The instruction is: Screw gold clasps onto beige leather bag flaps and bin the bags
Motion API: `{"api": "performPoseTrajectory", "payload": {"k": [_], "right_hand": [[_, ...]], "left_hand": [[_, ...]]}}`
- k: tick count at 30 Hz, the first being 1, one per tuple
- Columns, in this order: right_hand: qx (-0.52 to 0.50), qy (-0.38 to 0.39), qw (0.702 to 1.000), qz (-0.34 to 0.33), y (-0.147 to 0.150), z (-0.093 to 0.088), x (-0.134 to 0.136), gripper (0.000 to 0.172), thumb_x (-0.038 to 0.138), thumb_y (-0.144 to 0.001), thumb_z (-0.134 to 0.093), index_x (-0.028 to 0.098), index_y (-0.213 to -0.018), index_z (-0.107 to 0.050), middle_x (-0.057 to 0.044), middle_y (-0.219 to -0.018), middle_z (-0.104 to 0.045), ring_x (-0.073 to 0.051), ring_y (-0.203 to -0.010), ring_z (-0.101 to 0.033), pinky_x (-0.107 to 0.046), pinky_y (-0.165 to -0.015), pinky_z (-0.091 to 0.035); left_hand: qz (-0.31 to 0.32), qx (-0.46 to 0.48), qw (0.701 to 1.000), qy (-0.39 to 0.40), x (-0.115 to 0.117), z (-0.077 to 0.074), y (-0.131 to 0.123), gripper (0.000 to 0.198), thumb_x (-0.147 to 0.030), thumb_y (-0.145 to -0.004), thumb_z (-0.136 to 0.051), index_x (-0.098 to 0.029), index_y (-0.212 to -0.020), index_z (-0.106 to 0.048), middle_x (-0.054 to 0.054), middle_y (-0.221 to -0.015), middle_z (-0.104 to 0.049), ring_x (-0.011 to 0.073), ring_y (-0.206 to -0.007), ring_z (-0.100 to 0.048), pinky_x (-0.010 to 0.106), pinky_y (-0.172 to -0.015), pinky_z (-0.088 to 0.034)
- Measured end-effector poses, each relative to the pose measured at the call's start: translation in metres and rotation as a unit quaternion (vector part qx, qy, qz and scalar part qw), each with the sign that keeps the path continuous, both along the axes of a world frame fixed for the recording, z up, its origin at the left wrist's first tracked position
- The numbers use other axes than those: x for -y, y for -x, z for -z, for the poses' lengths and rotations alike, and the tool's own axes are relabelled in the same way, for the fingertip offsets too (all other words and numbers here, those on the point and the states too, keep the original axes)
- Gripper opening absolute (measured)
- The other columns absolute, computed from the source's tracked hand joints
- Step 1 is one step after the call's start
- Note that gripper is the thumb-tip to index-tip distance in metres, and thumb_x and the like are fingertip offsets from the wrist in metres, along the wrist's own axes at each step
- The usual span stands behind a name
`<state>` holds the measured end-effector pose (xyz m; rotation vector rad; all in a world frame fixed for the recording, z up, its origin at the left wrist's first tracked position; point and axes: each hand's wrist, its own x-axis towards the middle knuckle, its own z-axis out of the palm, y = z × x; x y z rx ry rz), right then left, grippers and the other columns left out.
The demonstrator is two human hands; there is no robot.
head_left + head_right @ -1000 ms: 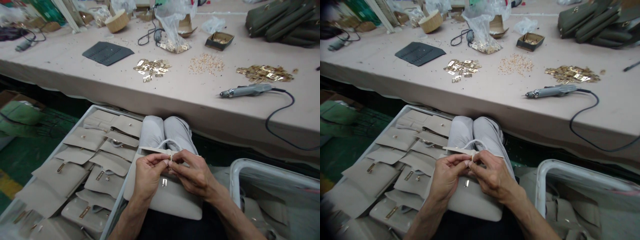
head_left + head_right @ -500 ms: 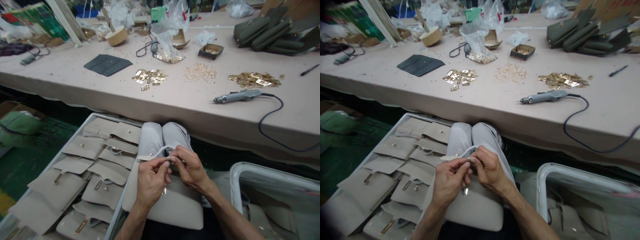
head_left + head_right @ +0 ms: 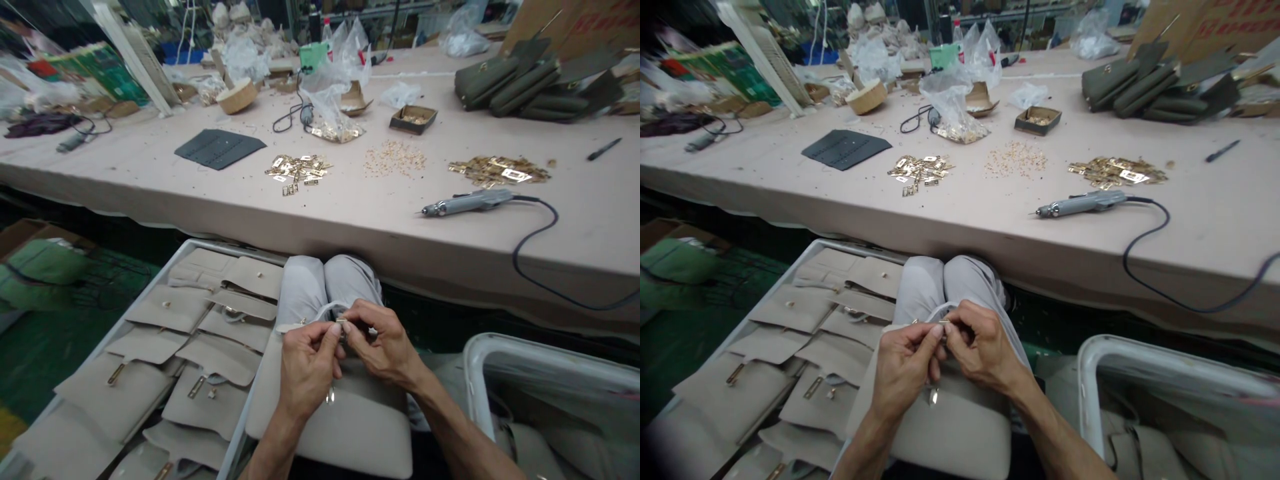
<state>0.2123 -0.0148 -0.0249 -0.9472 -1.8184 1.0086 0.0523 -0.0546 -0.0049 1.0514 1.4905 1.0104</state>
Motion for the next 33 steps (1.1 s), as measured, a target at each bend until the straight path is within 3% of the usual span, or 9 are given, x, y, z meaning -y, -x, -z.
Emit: {"api": "performPoseTrajectory", "payload": {"k": [13, 19, 22, 25, 30, 33], "right_hand": [[-0.002, 0.053, 0.998, 0.038, 0.007, -0.01, 0.0, 0.015, 0.019, -0.088, -0.062, 0.016, -0.073, -0.066, 0.002, -0.065, -0.051, -0.011, -0.06, -0.044, -0.026, -0.057, -0.032], [-0.007, 0.134, 0.99, 0.05, 0.007, -0.004, -0.002, 0.033, 0.036, -0.097, -0.062, 0.016, -0.071, -0.065, 0.001, -0.064, -0.054, -0.011, -0.061, -0.045, -0.026, -0.056, -0.032], [-0.007, 0.158, 0.986, 0.043, 0.005, -0.003, -0.004, 0.036, 0.041, -0.1, -0.06, 0.016, -0.073, -0.064, 0.002, -0.066, -0.055, -0.011, -0.063, -0.045, -0.026, -0.058, -0.033], [-0.024, 0.154, 0.987, 0.044, 0.002, -0.004, -0.007, 0.035, 0.04, -0.101, -0.06, 0.017, -0.076, -0.065, 0.002, -0.068, -0.056, -0.012, -0.064, -0.046, -0.026, -0.061, -0.034], [-0.057, 0.137, 0.988, 0.048, -0.001, -0.006, -0.01, 0.032, 0.038, -0.102, -0.06, 0.017, -0.078, -0.064, 0.001, -0.071, -0.058, -0.012, -0.067, -0.051, -0.026, -0.064, -0.038], [-0.06, 0.097, 0.992, 0.048, -0.002, -0.005, -0.01, 0.03, 0.035, -0.103, -0.059, 0.017, -0.079, -0.065, 0.0, -0.073, -0.061, -0.013, -0.069, -0.055, -0.027, -0.068, -0.04]], "left_hand": [[-0.028, -0.051, 0.998, -0.025, 0.003, 0.004, -0.007, 0.032, -0.042, -0.094, -0.066, -0.018, -0.082, -0.081, -0.001, -0.052, -0.061, 0.0105, -0.038, -0.05, 0.021, -0.037, -0.037], [-0.03, -0.034, 0.999, -0.01, 0.0, 0.006, -0.01, 0.038, -0.046, -0.095, -0.065, -0.017, -0.074, -0.078, 0.0, -0.05, -0.059, 0.0098, -0.035, -0.047, 0.021, -0.035, -0.035], [-0.039, -0.016, 0.999, 0.0, 0.001, 0.003, -0.011, 0.035, -0.047, -0.093, -0.068, -0.016, -0.082, -0.079, -0.001, -0.051, -0.059, 0.01, -0.035, -0.048, 0.021, -0.036, -0.035], [-0.044, -0.032, 0.998, -0.025, 0.005, -0.001, -0.01, 0.027, -0.042, -0.091, -0.073, -0.016, -0.092, -0.081, 0.0, -0.06, -0.062, 0.0096, -0.042, -0.052, 0.02, -0.04, -0.04], [-0.029, -0.032, 0.996, -0.081, 0.008, -0.005, -0.005, 0.022, -0.033, -0.093, -0.071, -0.022, -0.108, -0.083, 0.008, -0.1, -0.075, 0.012, -0.057, -0.067, 0.022, -0.048, -0.053], [0.008, -0.006, 0.998, -0.054, 0.002, -0.005, -0.001, 0.023, -0.032, -0.093, -0.072, -0.021, -0.109, -0.084, 0.01, -0.096, -0.079, 0.0148, -0.057, -0.071, 0.02, -0.042, -0.051]]}}
